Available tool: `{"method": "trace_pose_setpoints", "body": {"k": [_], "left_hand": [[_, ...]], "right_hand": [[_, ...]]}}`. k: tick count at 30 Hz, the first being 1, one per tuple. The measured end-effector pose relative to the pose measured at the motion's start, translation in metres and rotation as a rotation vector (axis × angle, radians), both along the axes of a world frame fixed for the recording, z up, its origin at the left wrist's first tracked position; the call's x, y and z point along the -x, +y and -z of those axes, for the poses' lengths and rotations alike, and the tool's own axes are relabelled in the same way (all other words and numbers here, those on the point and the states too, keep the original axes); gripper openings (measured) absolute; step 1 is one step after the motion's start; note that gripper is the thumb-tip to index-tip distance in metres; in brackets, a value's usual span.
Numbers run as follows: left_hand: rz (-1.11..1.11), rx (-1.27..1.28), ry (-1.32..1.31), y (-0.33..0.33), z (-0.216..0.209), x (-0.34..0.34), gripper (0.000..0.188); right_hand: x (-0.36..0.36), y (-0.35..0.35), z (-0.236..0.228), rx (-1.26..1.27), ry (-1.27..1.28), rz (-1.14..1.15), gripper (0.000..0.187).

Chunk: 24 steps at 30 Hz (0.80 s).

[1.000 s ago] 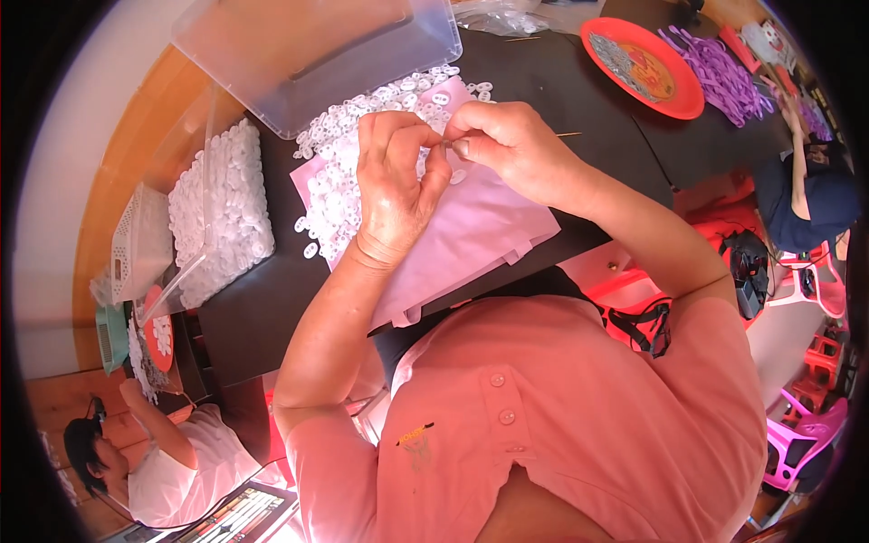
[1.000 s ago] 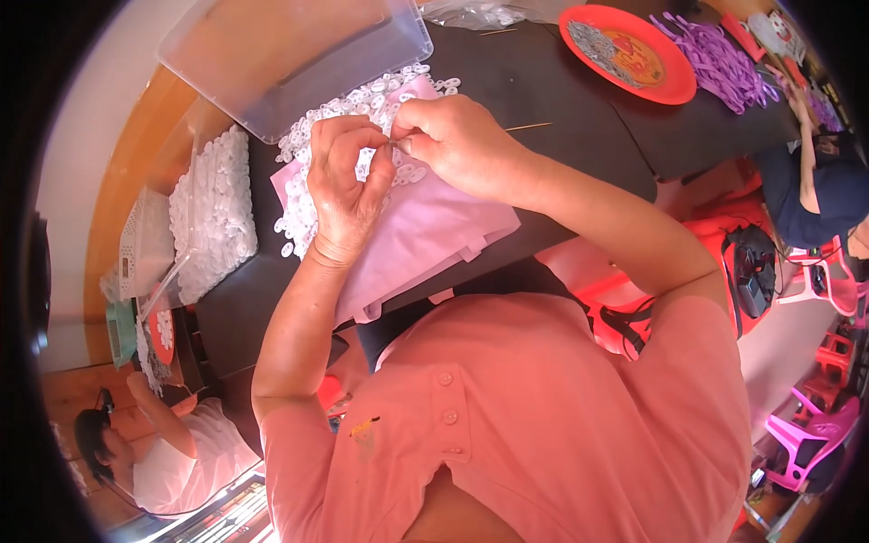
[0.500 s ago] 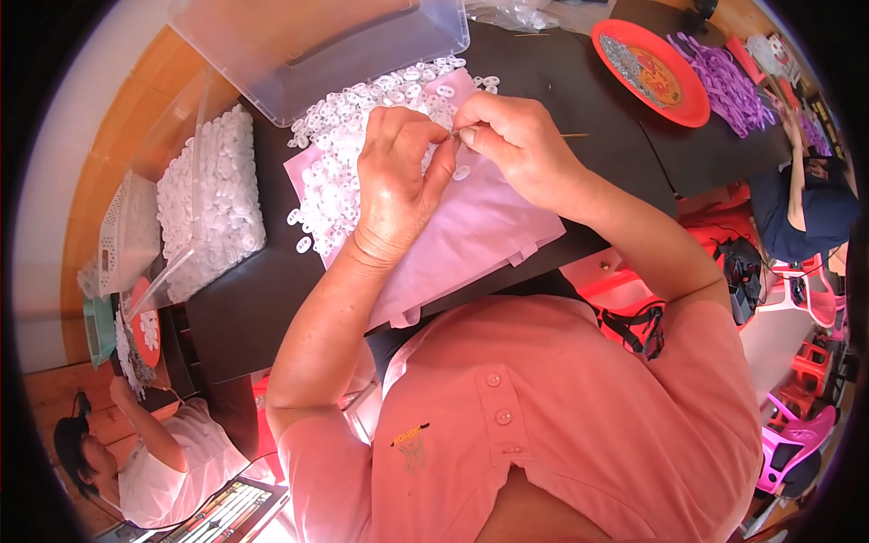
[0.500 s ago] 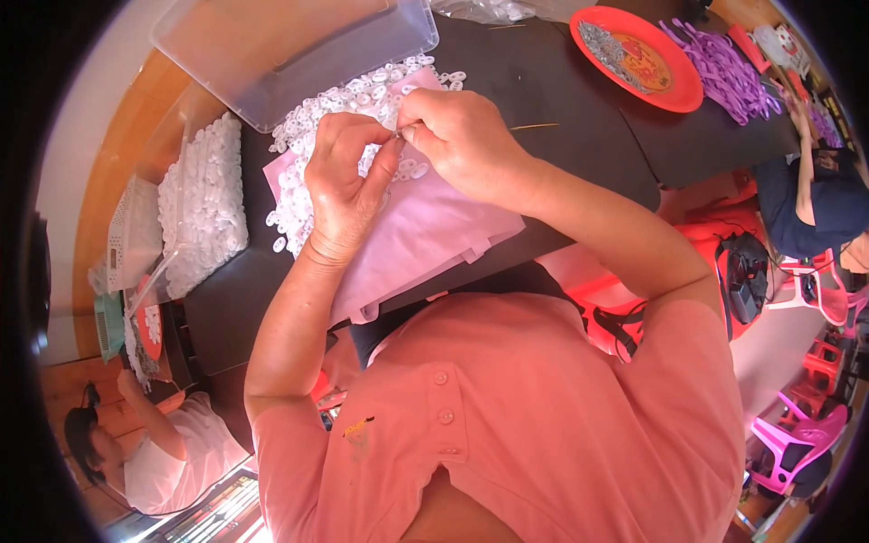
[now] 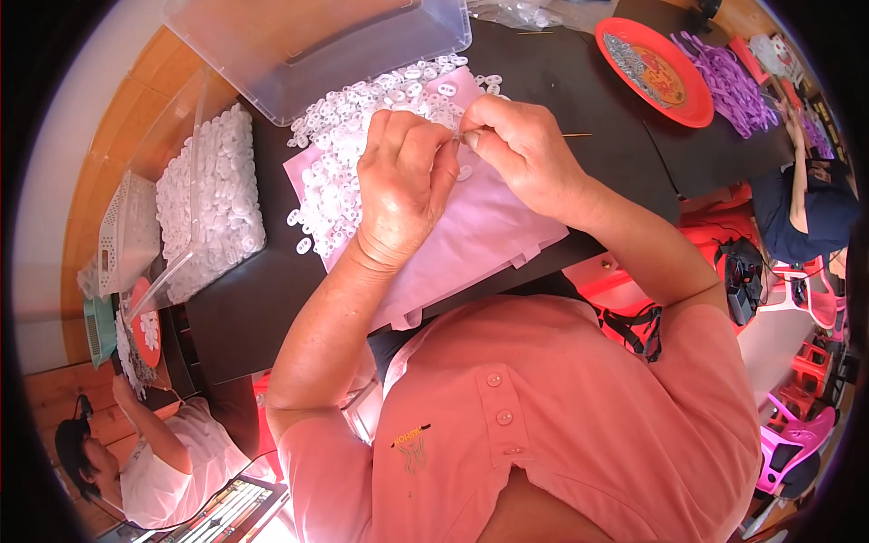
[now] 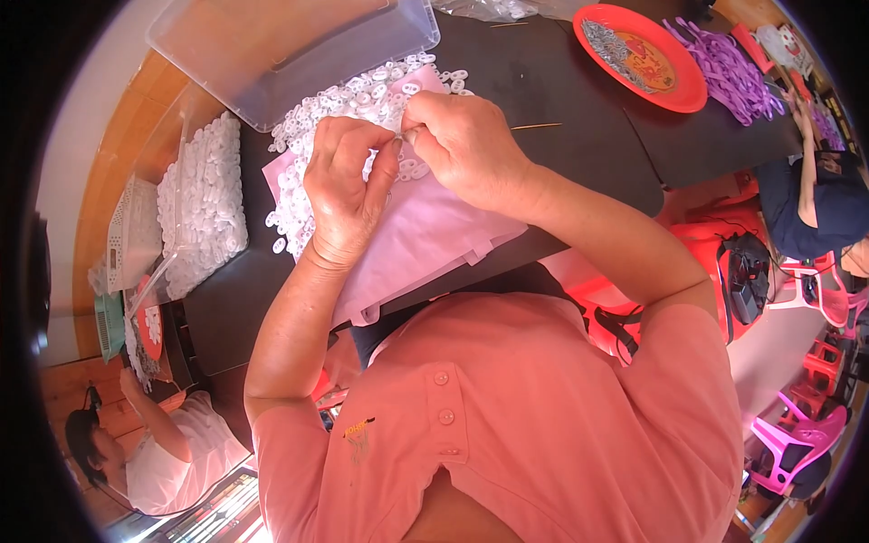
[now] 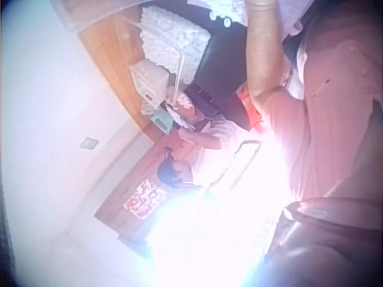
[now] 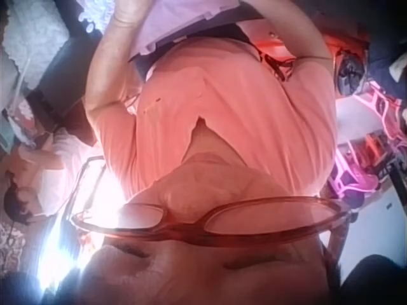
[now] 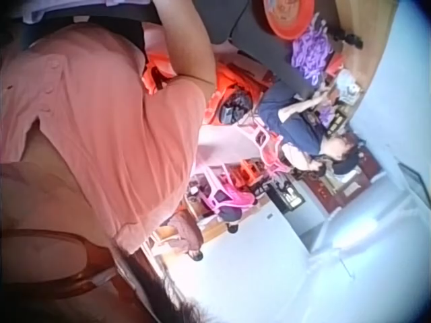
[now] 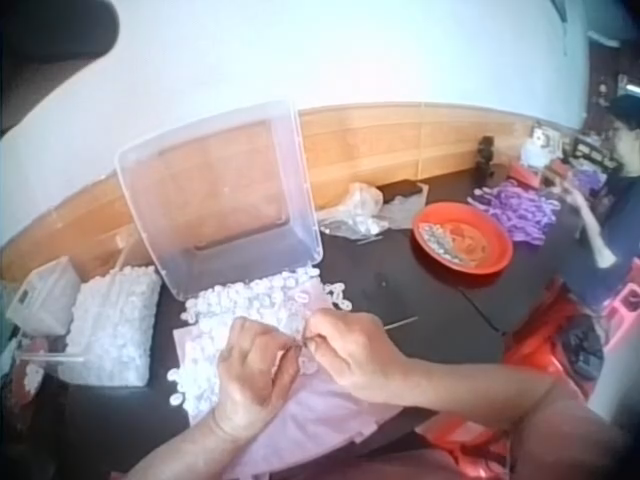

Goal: Sorting and arranging small white plastic rings from a bin onto a pink fabric piece.

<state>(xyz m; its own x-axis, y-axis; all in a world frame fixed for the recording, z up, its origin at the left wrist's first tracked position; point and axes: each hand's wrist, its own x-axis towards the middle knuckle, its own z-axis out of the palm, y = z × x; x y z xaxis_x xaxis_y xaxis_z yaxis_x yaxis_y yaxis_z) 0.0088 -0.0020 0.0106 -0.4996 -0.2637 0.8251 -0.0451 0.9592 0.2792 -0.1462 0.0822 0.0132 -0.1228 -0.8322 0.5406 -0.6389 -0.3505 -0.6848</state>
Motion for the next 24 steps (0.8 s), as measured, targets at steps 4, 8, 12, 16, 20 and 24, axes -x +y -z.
{"method": "trace_pose_setpoints", "body": {"k": [4,8,12,16,20,24], "left_hand": [[0.004,-0.224,-0.02,0.009,0.003,-0.003,0.016],[0.231,-1.172,0.046,0.018,-0.008,-0.006,0.01],[0.357,-1.399,0.101,0.015,-0.008,-0.008,0.017],[0.356,-1.449,0.072,0.016,-0.01,-0.007,0.017],[0.364,-1.513,0.066,0.015,-0.012,-0.008,0.017],[0.397,-1.553,0.042,0.018,-0.015,-0.008,0.018]], "right_hand": [[-0.006,0.0,0.005,0.189,0.118,0.041,0.008],[-0.005,0.001,0.0,0.303,0.289,0.043,0.015],[-0.003,0.001,-0.003,0.401,0.404,0.052,0.02],[0.0,-0.002,0.002,0.381,0.45,0.056,0.02],[0.0,0.004,-0.004,0.458,0.486,0.039,0.021],[0.001,0.002,-0.001,0.458,0.491,0.034,0.022]]}}
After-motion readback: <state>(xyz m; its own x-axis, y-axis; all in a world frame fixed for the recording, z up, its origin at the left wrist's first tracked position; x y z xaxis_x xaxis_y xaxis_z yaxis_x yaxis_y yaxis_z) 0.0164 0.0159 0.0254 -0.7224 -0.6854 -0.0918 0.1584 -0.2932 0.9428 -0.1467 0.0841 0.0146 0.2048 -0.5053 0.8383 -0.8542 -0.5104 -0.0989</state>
